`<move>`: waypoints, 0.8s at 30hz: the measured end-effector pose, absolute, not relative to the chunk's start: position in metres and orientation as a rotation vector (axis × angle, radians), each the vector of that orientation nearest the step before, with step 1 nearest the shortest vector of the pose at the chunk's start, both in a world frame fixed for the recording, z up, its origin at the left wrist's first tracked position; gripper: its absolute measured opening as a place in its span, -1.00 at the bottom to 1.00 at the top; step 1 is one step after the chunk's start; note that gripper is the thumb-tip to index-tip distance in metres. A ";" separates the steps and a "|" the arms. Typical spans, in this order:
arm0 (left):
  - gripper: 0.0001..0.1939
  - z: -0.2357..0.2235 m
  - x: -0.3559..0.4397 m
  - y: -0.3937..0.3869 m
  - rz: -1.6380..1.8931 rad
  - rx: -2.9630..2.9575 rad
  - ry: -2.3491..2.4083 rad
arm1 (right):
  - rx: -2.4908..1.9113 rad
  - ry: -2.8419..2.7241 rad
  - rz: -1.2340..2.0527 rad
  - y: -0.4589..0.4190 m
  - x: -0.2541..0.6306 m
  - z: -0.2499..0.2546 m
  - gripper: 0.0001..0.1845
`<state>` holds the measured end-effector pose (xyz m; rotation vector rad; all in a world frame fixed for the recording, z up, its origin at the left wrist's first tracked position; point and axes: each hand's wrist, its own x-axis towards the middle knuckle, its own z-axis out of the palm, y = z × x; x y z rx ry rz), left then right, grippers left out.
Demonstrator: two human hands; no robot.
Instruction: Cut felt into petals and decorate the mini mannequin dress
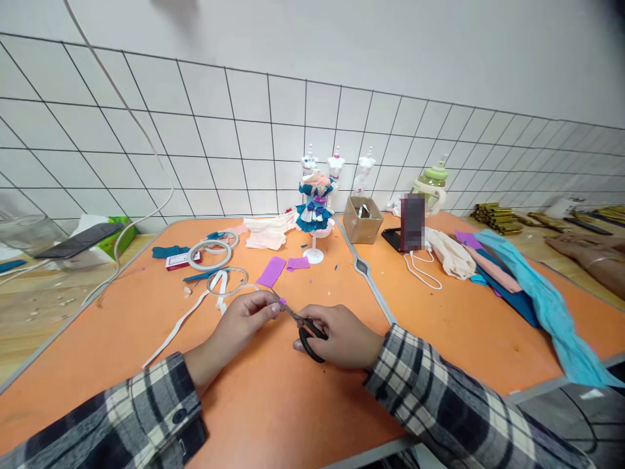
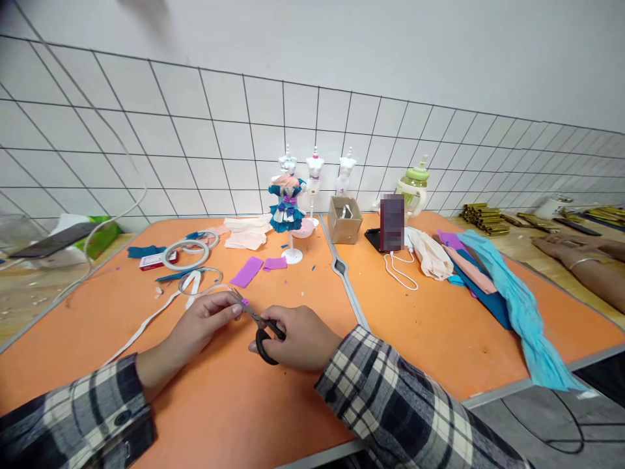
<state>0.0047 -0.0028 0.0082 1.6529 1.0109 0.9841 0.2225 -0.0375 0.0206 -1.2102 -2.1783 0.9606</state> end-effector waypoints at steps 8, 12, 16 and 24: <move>-0.80 0.005 0.004 -0.002 0.996 1.577 1.035 | -1.184 -2.174 0.940 -0.034 0.223 0.016 -0.80; -0.77 0.000 0.005 0.000 1.017 1.481 1.079 | -1.315 -2.007 0.843 -0.025 0.228 0.013 -0.63; -0.67 -0.001 0.005 0.001 1.029 1.474 1.091 | -1.567 -1.997 0.605 -0.007 0.249 0.015 -0.74; -0.64 0.003 0.008 -0.002 1.019 1.516 1.097 | -1.758 -2.177 0.318 0.006 0.268 0.013 -0.68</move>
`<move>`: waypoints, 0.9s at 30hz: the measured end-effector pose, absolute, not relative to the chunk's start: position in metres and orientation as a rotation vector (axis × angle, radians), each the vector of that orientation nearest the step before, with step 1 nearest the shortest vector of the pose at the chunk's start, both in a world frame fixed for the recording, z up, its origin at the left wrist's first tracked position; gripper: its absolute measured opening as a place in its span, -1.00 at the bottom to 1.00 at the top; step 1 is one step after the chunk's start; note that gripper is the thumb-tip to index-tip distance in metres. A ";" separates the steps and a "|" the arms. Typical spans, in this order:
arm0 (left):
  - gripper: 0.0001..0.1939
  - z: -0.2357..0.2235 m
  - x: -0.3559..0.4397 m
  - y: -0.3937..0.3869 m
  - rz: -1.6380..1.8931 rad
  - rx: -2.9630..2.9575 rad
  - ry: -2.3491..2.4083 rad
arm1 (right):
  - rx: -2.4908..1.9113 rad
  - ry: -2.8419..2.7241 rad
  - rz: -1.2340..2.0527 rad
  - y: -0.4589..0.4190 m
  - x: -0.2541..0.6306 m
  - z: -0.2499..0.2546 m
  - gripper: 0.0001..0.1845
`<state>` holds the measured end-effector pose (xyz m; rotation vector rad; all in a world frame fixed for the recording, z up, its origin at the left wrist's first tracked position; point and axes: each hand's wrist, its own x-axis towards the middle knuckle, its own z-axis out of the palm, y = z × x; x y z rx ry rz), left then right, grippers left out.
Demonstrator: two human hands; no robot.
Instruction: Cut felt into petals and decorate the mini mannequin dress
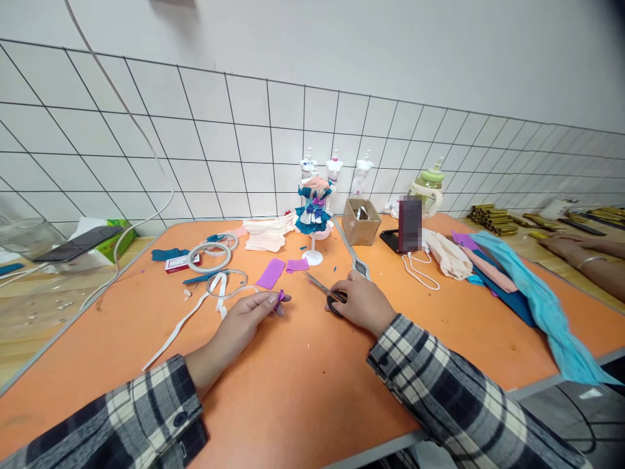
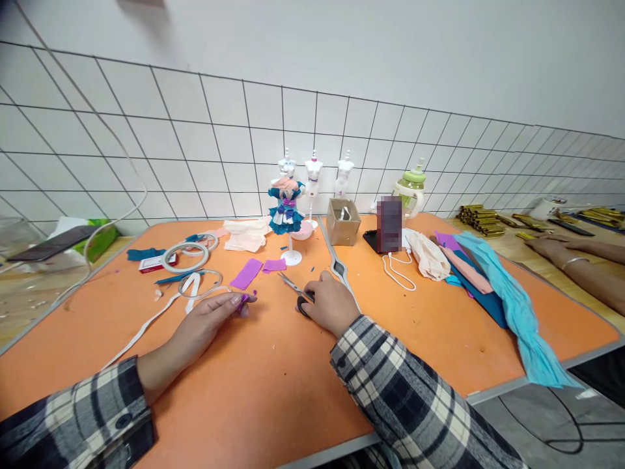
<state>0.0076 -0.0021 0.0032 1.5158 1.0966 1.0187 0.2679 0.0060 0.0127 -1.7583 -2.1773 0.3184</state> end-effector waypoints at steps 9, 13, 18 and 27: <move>-0.59 0.008 0.010 -0.008 0.954 1.548 1.106 | -1.741 -2.080 0.719 0.005 0.264 0.011 -0.44; -0.56 0.010 0.014 -0.012 0.928 1.540 1.022 | -1.474 -2.000 0.648 -0.008 0.249 0.018 -0.74; -0.70 0.007 0.020 -0.014 0.862 1.581 0.902 | -1.156 -1.873 0.882 -0.026 0.221 0.018 -0.82; -0.70 0.006 0.024 -0.017 0.836 1.570 0.871 | -1.226 -1.666 0.930 -0.025 0.213 0.009 -0.85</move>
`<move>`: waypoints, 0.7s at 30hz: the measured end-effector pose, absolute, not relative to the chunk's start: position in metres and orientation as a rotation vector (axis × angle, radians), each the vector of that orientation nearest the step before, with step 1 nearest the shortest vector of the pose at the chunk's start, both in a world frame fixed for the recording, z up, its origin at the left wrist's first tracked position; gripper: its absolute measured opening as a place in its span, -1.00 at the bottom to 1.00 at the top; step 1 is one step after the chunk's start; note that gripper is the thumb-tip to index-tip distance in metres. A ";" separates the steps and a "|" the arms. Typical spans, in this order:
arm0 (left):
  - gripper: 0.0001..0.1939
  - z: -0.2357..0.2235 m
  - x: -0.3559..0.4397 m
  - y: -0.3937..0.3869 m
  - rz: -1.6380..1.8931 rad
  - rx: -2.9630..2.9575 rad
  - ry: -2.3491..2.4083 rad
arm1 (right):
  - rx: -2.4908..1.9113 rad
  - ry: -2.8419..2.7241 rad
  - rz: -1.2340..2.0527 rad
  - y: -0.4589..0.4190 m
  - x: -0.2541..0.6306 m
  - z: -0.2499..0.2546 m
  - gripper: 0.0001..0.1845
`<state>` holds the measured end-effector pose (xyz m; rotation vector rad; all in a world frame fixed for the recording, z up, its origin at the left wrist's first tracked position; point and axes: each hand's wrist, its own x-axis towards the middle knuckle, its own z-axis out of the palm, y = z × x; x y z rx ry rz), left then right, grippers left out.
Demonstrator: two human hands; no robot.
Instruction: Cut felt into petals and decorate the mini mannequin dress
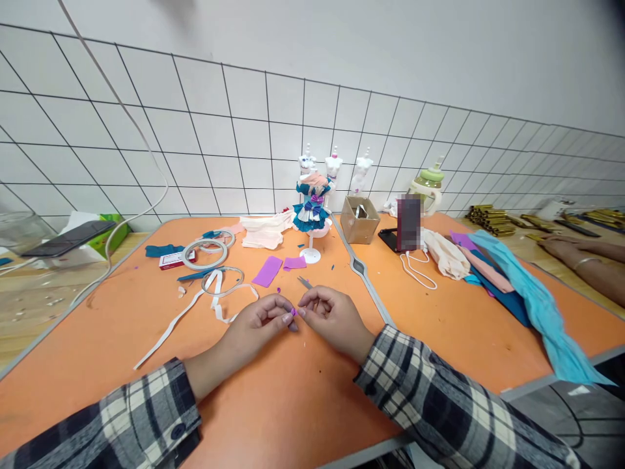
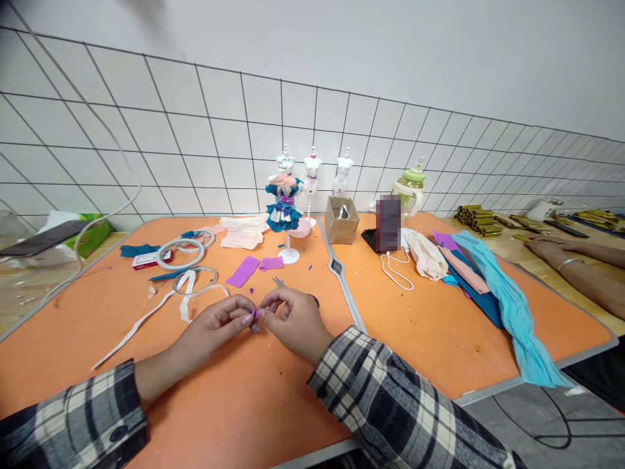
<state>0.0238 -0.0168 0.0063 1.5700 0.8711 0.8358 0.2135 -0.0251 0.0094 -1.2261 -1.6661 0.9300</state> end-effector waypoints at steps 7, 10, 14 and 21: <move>-0.72 0.006 0.023 -0.017 0.841 1.558 0.855 | -1.202 -1.684 0.944 -0.026 0.211 0.010 -0.90; -0.73 0.007 0.023 -0.017 0.845 1.567 0.868 | -1.238 -1.710 0.938 -0.027 0.210 0.011 -0.92; -0.73 0.007 0.023 -0.016 0.890 1.572 0.888 | -1.257 -1.771 0.951 -0.026 0.210 0.010 -0.93; -0.77 0.007 0.022 -0.014 0.891 1.561 0.873 | -1.252 -1.750 0.899 -0.025 0.212 0.009 -0.92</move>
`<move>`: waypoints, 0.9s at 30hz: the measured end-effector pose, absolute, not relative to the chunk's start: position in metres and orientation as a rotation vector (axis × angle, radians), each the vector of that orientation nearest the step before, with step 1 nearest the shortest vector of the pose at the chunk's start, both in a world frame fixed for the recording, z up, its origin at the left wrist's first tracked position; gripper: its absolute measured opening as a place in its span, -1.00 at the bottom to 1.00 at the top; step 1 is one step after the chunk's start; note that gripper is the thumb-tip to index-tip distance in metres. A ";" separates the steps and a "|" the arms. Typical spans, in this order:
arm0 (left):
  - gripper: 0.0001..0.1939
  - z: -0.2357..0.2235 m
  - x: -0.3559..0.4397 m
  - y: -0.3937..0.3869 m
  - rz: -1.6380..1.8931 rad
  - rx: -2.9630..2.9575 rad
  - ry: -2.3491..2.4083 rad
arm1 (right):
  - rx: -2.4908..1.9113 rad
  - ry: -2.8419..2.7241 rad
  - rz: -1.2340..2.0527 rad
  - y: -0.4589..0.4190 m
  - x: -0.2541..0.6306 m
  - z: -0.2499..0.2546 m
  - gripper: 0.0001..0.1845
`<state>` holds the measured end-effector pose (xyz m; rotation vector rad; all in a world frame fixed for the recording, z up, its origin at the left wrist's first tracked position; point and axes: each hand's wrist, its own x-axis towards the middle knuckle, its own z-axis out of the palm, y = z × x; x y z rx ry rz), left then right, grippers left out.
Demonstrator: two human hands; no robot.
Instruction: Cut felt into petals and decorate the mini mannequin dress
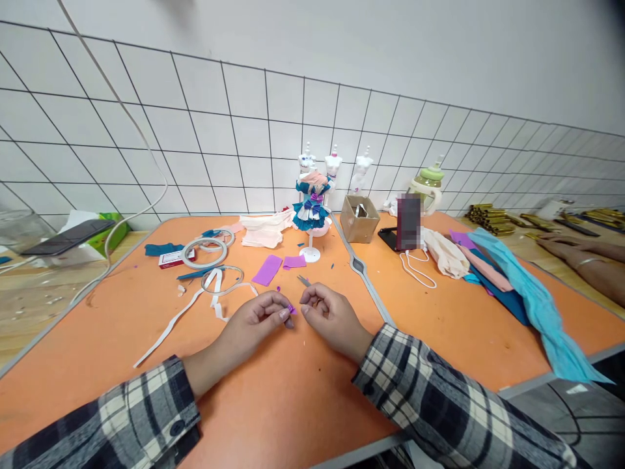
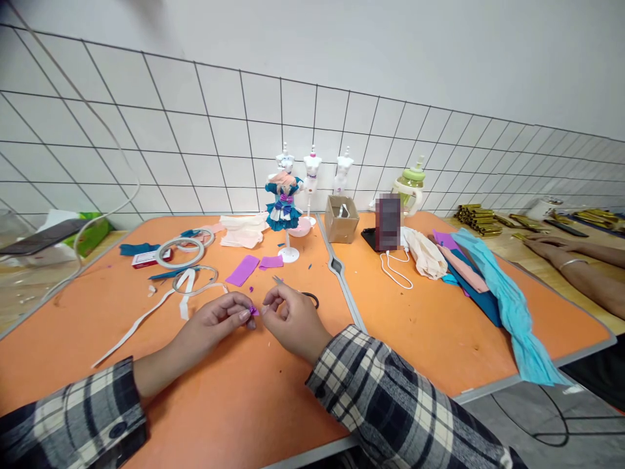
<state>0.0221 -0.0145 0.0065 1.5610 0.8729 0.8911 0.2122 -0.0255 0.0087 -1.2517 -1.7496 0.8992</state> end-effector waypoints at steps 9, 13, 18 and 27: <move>-0.81 0.005 0.021 -0.015 0.887 1.544 0.832 | -1.190 -1.817 0.906 -0.025 0.210 0.005 -0.96; -0.83 0.006 0.019 -0.013 0.913 1.567 0.904 | -1.201 -1.799 0.961 -0.025 0.209 0.004 -0.96; -0.86 0.005 0.019 -0.010 0.982 1.541 0.941 | -1.218 -1.839 0.970 -0.026 0.209 0.004 -0.92; -0.81 0.007 0.021 -0.010 0.928 1.529 0.936 | -1.157 -1.851 0.759 -0.025 0.210 0.005 -0.91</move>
